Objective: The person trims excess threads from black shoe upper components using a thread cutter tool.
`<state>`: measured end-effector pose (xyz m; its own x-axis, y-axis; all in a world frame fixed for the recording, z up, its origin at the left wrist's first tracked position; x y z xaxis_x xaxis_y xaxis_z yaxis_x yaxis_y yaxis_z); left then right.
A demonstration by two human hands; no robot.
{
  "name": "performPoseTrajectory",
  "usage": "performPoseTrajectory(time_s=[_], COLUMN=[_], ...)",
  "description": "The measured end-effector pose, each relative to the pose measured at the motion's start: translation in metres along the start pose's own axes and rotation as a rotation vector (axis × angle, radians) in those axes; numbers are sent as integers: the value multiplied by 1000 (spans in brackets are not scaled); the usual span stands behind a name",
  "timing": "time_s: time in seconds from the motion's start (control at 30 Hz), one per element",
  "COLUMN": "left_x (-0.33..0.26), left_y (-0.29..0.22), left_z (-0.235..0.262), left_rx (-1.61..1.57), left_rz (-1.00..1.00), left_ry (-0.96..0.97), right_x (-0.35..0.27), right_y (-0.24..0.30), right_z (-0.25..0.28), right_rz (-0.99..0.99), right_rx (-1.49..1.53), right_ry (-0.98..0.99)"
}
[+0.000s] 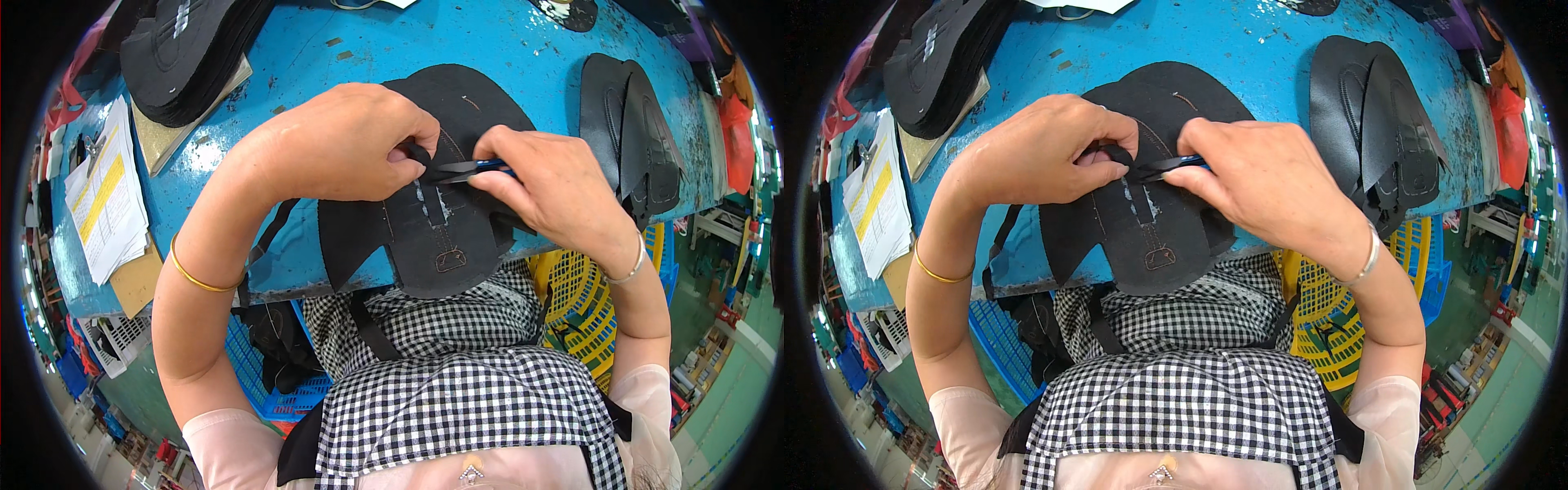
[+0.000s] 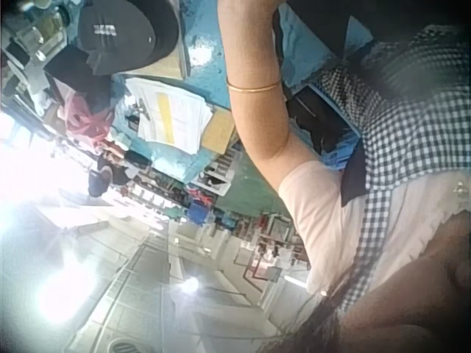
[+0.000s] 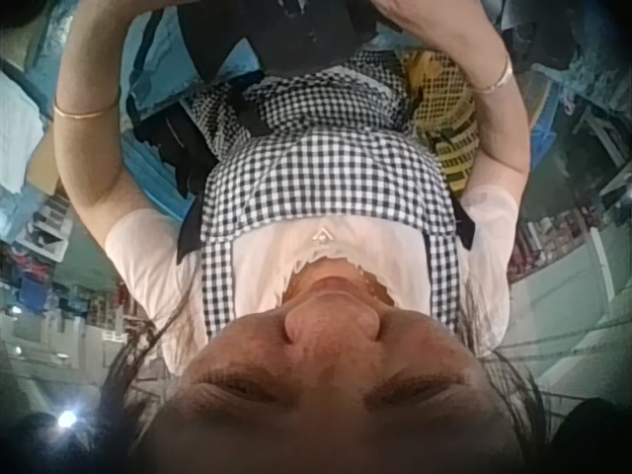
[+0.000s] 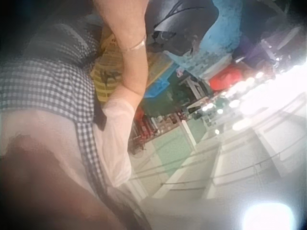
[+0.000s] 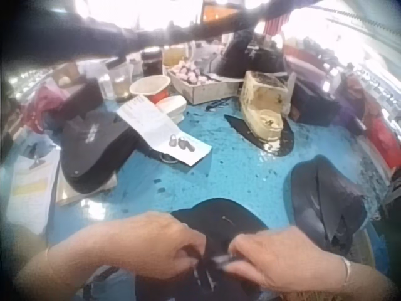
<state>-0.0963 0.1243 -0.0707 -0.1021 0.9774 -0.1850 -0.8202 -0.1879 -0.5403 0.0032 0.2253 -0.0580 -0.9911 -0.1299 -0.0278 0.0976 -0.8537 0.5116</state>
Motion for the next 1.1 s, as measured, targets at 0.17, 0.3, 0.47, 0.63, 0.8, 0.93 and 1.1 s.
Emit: performPoseTrajectory(time_s=[0.17, 0.3, 0.47, 0.63, 0.8, 0.93, 1.1], left_x=[0, -5, -13, -35, -65, -75, -80], left_y=[1, 14, 34, 38, 57, 61, 52], left_z=[-2, -3, -1, 13, 24, 32, 48], left_rx=[1, -237, -636, -744, -782, -812, -828], left_rz=[-36, 54, 162, 244, 299, 331, 335], left_ry=[32, -35, -259, -404, -612, -685, -780], right_x=[14, 7, -10, -6, -17, -13, -7], right_y=[0, 5, 71, 73, 75, 80, 77], right_z=[-9, 2, -17, -24, -38, -52, -47], right_rz=[65, 37, 243, 233, 175, 140, 125], right_rx=[15, 36, -87, -97, -211, -303, -399], right_ry=[-8, -22, -17, -116, -132, -159, -194])
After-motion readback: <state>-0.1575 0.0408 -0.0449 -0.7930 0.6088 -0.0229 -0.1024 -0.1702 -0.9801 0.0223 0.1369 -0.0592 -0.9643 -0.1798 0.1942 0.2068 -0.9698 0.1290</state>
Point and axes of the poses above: each hand's wrist, its own x-axis towards the middle knuckle, its own z-axis out of the back of the hand, y = z × x, the point moved 7 cm from there along x, towards the middle knuckle, and after that the axes turned 6 degrees about x, right-handed, at the moved point
